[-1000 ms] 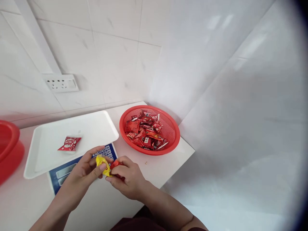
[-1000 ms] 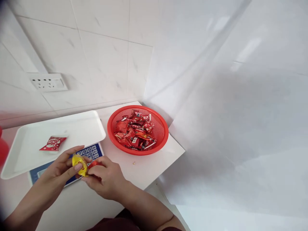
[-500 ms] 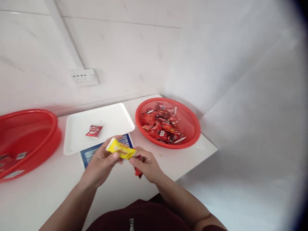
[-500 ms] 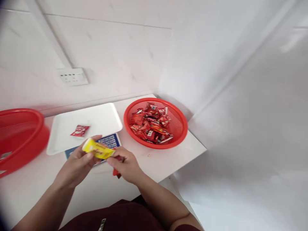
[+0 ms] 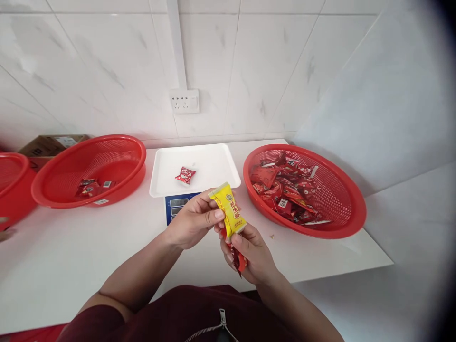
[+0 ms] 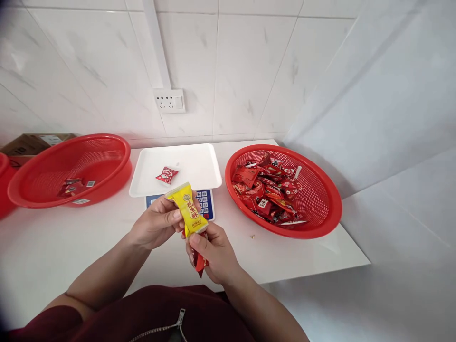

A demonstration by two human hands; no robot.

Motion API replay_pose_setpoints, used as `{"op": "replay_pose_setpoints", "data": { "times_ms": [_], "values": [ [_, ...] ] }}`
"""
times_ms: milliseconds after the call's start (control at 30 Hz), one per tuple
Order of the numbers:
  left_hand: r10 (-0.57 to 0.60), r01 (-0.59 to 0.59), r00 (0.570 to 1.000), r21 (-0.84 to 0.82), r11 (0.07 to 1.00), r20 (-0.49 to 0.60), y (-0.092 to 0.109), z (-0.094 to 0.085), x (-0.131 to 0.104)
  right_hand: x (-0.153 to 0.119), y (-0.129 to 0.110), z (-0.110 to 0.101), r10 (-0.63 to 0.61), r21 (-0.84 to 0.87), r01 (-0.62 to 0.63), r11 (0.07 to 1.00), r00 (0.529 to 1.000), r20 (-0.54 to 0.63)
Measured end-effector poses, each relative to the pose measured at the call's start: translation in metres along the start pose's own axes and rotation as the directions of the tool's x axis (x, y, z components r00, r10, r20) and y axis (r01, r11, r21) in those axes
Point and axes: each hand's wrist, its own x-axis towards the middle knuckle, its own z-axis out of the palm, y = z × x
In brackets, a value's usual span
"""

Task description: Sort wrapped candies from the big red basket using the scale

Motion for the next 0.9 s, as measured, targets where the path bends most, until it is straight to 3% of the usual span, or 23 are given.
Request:
{"op": "replay_pose_setpoints", "data": {
  "times_ms": [167, 300, 367, 467, 600, 667, 733, 767, 833, 900],
  "values": [
    [0.005, -0.005, 1.000, -0.029, 1.000, 0.014, 0.003, 0.000, -0.002, 0.001, 0.000, -0.001, -0.046, -0.089, 0.046, 0.995, 0.999, 0.001],
    [0.042, -0.042, 0.999, 0.033, 0.999, 0.001, 0.003, -0.002, -0.004, -0.001, -0.006, -0.007, -0.169, -0.405, 0.155, 0.901, 0.986, 0.001],
    [0.081, -0.081, 0.997, 0.085, 0.993, -0.002, 0.004, -0.004, -0.005, -0.001, -0.013, -0.009, -0.283, -0.609, 0.239, 0.756, 0.959, 0.024],
    [0.152, -0.152, 0.988, 0.146, 0.978, 0.013, 0.003, -0.007, -0.006, 0.000, -0.022, -0.011, -0.439, -0.838, 0.331, 0.434, 0.890, 0.123],
    [0.194, -0.186, 0.981, 0.200, 0.962, -0.021, 0.002, -0.009, -0.005, 0.006, -0.026, -0.017, -0.548, -0.914, 0.405, -0.005, 0.764, 0.341],
    [0.189, -0.171, 0.980, 0.225, 0.959, -0.063, 0.002, -0.008, -0.004, 0.009, -0.026, -0.019, -0.557, -0.906, 0.402, -0.133, 0.726, 0.404],
    [0.188, -0.160, 0.976, 0.227, 0.961, -0.110, 0.002, -0.007, -0.003, 0.009, -0.025, -0.020, -0.557, -0.904, 0.397, -0.160, 0.719, 0.415],
    [0.188, -0.159, 0.975, 0.212, 0.964, -0.121, 0.004, -0.006, -0.004, 0.009, -0.026, -0.019, -0.558, -0.909, 0.397, -0.131, 0.728, 0.398],
    [0.176, -0.157, 0.979, 0.166, 0.974, -0.106, 0.007, -0.007, -0.005, 0.006, -0.026, -0.018, -0.551, -0.919, 0.395, 0.010, 0.769, 0.325],
    [0.174, -0.164, 0.983, 0.137, 0.977, -0.065, 0.010, -0.008, -0.007, 0.003, -0.025, -0.018, -0.515, -0.906, 0.361, 0.219, 0.832, 0.207]
  ]
}}
